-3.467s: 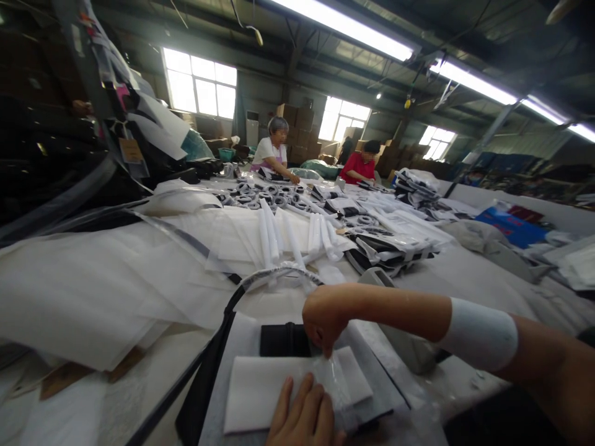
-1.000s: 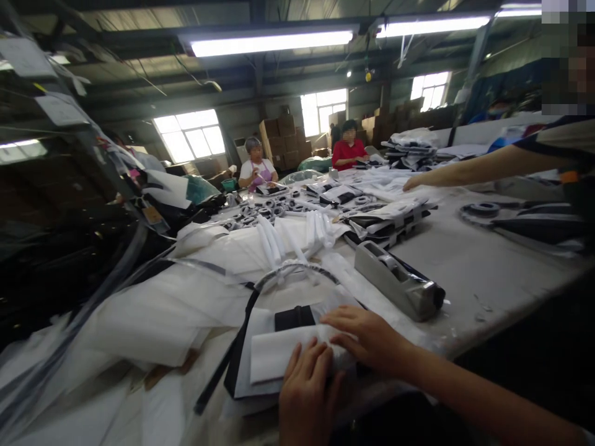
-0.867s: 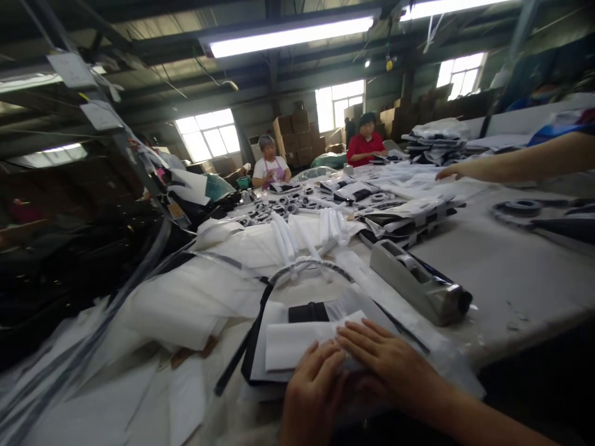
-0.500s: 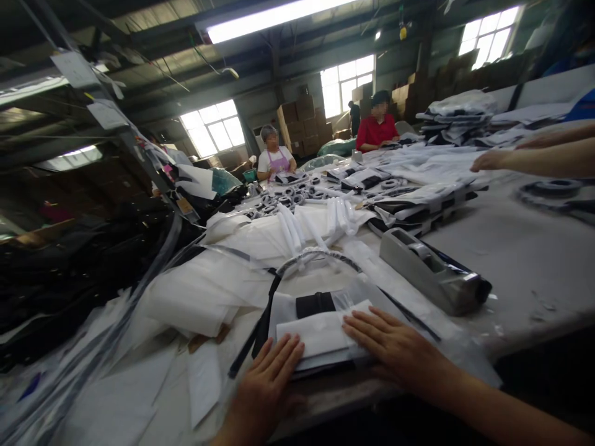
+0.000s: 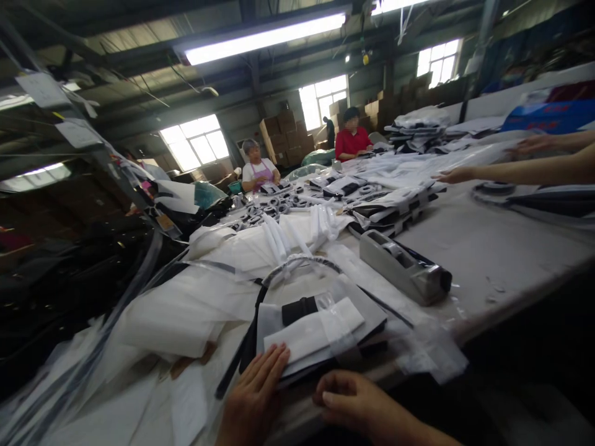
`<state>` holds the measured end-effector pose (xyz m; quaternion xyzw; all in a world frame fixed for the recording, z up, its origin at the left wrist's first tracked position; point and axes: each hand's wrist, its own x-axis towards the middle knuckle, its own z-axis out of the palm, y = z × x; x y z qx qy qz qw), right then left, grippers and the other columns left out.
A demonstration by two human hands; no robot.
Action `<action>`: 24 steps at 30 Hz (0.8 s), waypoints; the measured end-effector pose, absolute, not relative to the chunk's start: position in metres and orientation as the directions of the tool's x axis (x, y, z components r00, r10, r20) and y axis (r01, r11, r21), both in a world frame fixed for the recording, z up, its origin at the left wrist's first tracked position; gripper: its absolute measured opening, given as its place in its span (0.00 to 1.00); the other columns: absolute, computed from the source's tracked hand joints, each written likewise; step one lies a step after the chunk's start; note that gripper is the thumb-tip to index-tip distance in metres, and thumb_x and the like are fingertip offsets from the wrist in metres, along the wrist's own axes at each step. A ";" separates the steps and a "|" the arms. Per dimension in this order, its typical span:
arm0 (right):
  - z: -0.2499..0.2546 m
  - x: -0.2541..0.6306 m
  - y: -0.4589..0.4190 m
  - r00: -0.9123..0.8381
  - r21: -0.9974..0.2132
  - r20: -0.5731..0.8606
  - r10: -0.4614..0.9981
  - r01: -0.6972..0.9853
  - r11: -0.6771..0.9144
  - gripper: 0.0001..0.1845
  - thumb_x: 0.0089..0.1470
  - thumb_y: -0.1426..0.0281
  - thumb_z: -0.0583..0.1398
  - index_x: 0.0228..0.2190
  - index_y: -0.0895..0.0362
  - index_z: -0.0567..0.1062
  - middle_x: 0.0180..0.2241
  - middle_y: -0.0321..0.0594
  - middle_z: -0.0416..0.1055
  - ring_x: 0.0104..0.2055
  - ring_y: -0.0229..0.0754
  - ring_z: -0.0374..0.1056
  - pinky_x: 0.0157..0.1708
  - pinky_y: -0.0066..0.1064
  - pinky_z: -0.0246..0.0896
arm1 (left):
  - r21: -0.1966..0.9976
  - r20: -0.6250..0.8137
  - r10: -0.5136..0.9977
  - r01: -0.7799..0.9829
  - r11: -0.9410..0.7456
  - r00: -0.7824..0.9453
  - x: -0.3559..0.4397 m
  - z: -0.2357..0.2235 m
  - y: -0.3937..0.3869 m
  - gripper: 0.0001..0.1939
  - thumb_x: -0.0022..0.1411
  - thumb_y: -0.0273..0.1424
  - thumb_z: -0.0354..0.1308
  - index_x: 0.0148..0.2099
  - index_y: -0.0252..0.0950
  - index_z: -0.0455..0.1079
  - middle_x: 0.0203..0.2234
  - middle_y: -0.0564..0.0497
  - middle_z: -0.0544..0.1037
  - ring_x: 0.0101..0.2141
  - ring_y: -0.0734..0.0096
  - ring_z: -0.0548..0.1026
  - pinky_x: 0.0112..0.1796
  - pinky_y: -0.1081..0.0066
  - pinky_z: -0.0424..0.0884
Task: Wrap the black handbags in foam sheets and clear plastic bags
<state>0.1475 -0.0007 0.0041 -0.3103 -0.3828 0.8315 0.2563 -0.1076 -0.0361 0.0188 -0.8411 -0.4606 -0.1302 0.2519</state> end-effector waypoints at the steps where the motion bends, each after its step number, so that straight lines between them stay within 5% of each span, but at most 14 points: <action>1: 0.006 0.142 0.000 -0.684 -0.733 -0.313 0.658 -0.266 -0.626 0.18 0.37 0.63 0.73 0.32 0.56 0.79 0.36 0.37 0.74 0.43 0.41 0.70 0.44 0.28 0.65 | -0.294 0.452 0.714 0.845 -0.447 0.535 -0.108 0.019 -0.036 0.27 0.66 0.24 0.48 0.67 0.35 0.58 0.58 0.48 0.72 0.58 0.67 0.70 0.56 0.68 0.68; 4: 0.012 0.131 -0.004 -0.696 -0.618 -0.278 0.662 -0.398 -0.678 0.18 0.31 0.73 0.73 0.30 0.55 0.79 0.29 0.32 0.71 0.32 0.33 0.66 0.35 0.21 0.59 | -0.246 0.451 0.745 0.871 -0.425 0.491 -0.108 0.019 -0.036 0.28 0.66 0.26 0.49 0.67 0.36 0.56 0.59 0.48 0.71 0.57 0.65 0.71 0.54 0.69 0.70; 7: 0.008 0.121 -0.010 -0.690 -0.642 -0.206 0.694 -0.440 -0.628 0.15 0.30 0.76 0.69 0.27 0.55 0.78 0.23 0.29 0.68 0.27 0.32 0.62 0.30 0.22 0.55 | -0.172 0.442 0.797 0.911 -0.374 0.411 -0.108 0.020 -0.038 0.31 0.65 0.31 0.55 0.68 0.38 0.54 0.59 0.47 0.71 0.56 0.63 0.73 0.52 0.69 0.72; 10: -0.001 0.107 -0.012 -0.638 -0.754 -0.083 0.766 -0.462 -0.466 0.12 0.30 0.77 0.67 0.24 0.54 0.77 0.26 0.31 0.68 0.35 0.39 0.67 0.41 0.28 0.62 | -0.105 0.462 0.827 0.945 -0.309 0.322 -0.108 0.018 -0.040 0.39 0.60 0.37 0.61 0.70 0.41 0.51 0.58 0.47 0.72 0.52 0.60 0.76 0.47 0.70 0.76; 15: 0.012 0.095 -0.005 -0.560 -0.834 0.194 0.805 -0.526 -0.165 0.13 0.32 0.78 0.64 0.25 0.52 0.80 0.47 0.37 0.69 0.57 0.51 0.65 0.58 0.40 0.58 | -0.023 0.564 0.815 0.989 -0.145 0.132 -0.106 0.011 -0.036 0.44 0.62 0.36 0.59 0.72 0.42 0.39 0.57 0.42 0.73 0.49 0.55 0.78 0.40 0.66 0.79; 19: 0.039 0.120 0.015 -0.506 -0.925 0.378 0.775 -0.173 0.338 0.18 0.48 0.77 0.60 0.39 0.50 0.81 0.50 0.40 0.74 0.54 0.46 0.69 0.57 0.38 0.62 | 0.057 0.611 0.791 0.998 -0.005 -0.031 -0.100 0.010 -0.030 0.39 0.67 0.30 0.54 0.72 0.46 0.37 0.55 0.45 0.75 0.46 0.57 0.80 0.35 0.68 0.79; 22: 0.041 0.163 0.048 -0.498 -0.757 0.423 0.757 0.265 0.597 0.17 0.57 0.75 0.58 0.46 0.52 0.79 0.49 0.44 0.76 0.55 0.49 0.69 0.58 0.42 0.61 | 0.140 0.616 0.779 0.989 0.041 -0.120 -0.095 0.009 -0.027 0.35 0.68 0.29 0.51 0.72 0.47 0.41 0.55 0.46 0.75 0.45 0.57 0.80 0.34 0.68 0.79; 24: 0.033 0.195 0.074 -0.451 -0.549 0.389 0.803 0.586 0.596 0.20 0.55 0.77 0.60 0.49 0.54 0.77 0.55 0.47 0.72 0.62 0.55 0.61 0.63 0.53 0.49 | 0.188 0.618 0.770 0.981 0.047 -0.156 -0.092 0.006 -0.026 0.34 0.68 0.29 0.51 0.71 0.48 0.43 0.55 0.47 0.76 0.44 0.57 0.81 0.33 0.68 0.79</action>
